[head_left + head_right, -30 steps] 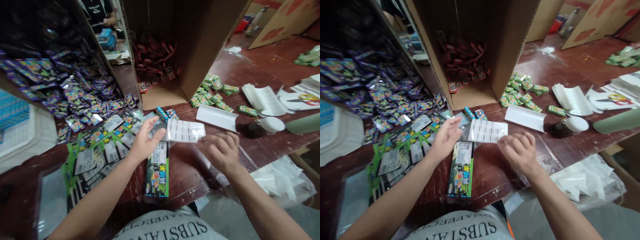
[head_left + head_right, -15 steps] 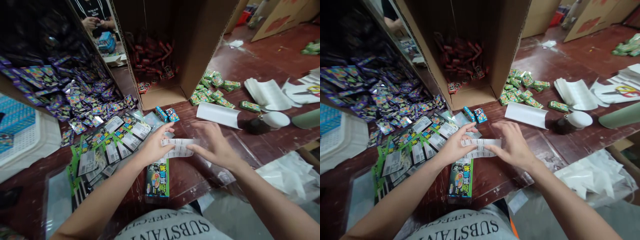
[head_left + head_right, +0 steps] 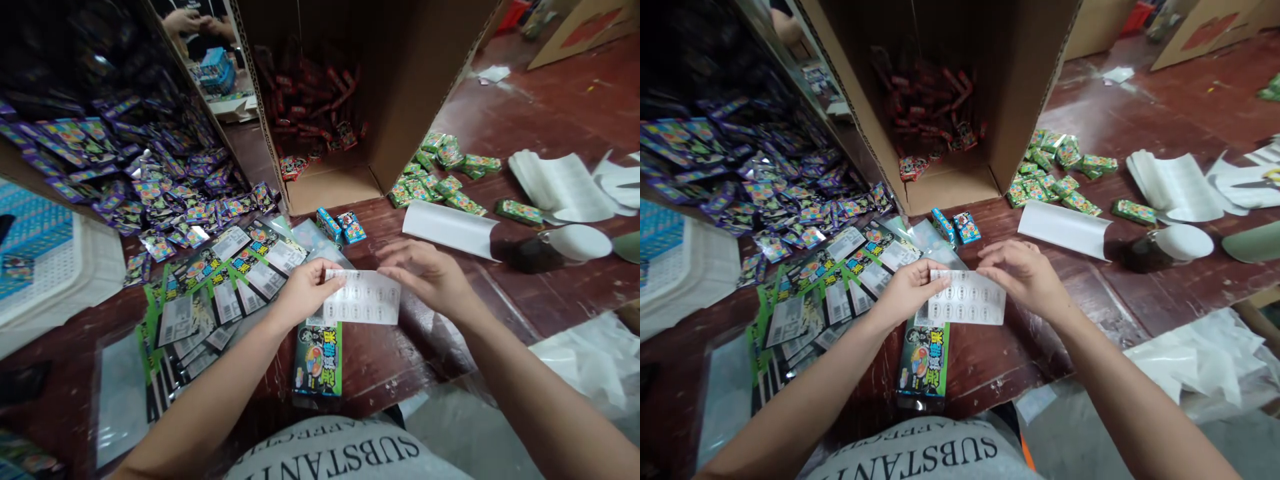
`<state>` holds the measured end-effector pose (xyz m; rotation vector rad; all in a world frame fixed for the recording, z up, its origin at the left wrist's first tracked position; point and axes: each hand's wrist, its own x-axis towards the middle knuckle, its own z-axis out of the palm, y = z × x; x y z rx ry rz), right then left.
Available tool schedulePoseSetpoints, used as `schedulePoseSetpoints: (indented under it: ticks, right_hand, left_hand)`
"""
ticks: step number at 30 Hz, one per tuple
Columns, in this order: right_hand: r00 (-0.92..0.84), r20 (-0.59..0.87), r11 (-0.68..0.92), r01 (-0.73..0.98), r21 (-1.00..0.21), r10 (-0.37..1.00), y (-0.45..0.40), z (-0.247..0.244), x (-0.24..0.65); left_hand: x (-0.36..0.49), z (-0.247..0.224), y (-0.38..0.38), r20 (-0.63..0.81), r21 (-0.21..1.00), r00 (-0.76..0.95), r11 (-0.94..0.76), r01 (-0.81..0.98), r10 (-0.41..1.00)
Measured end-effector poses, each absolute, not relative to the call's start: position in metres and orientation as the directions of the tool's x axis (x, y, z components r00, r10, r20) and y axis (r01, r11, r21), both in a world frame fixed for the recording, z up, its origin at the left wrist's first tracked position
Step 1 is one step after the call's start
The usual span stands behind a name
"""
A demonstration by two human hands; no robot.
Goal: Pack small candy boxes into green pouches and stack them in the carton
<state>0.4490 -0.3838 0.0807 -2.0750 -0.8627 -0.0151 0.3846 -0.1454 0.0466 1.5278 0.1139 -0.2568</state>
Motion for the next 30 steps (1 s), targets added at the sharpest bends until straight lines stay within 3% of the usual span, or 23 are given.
schedulePoseSetpoints:
  ticks: [5, 11, 15, 22, 27, 30]
  right_hand:
    - [0.768, 0.129, -0.381, 0.447, -0.809, 0.627, -0.372, 0.079, 0.455]
    - [0.785, 0.157, -0.376, 0.449, -0.811, 0.599, -0.367, 0.065, 0.452]
    - [0.776, 0.143, -0.36, 0.437, -0.824, 0.614, -0.372, 0.063, 0.452]
    - [0.834, 0.213, -0.331, 0.418, -0.846, 0.509, -0.379, 0.069, 0.449]
    - [0.925, 0.264, -0.114, 0.304, -0.946, 0.275, -0.394, 0.069, 0.45]
    - [0.917, 0.224, -0.091, 0.267, -0.959, 0.331, -0.391, 0.07, 0.44]
  left_hand:
    - [0.385, 0.049, -0.151, -0.132, 0.99, 0.982, -0.067, 0.124, -0.137]
    - [0.386, 0.047, -0.154, -0.154, 0.988, 0.981, -0.045, 0.15, -0.12]
    - [0.389, 0.044, -0.154, -0.192, 0.973, 0.979, -0.147, 0.179, -0.074]
    - [0.393, 0.044, -0.161, -0.142, 0.951, 0.988, -0.287, 0.118, -0.063]
    - [0.374, 0.052, -0.136, 0.146, 0.756, 0.989, -0.646, -0.101, 0.017]
    - [0.349, 0.051, -0.119, 0.105, 0.642, 0.994, -0.761, -0.1, -0.042]
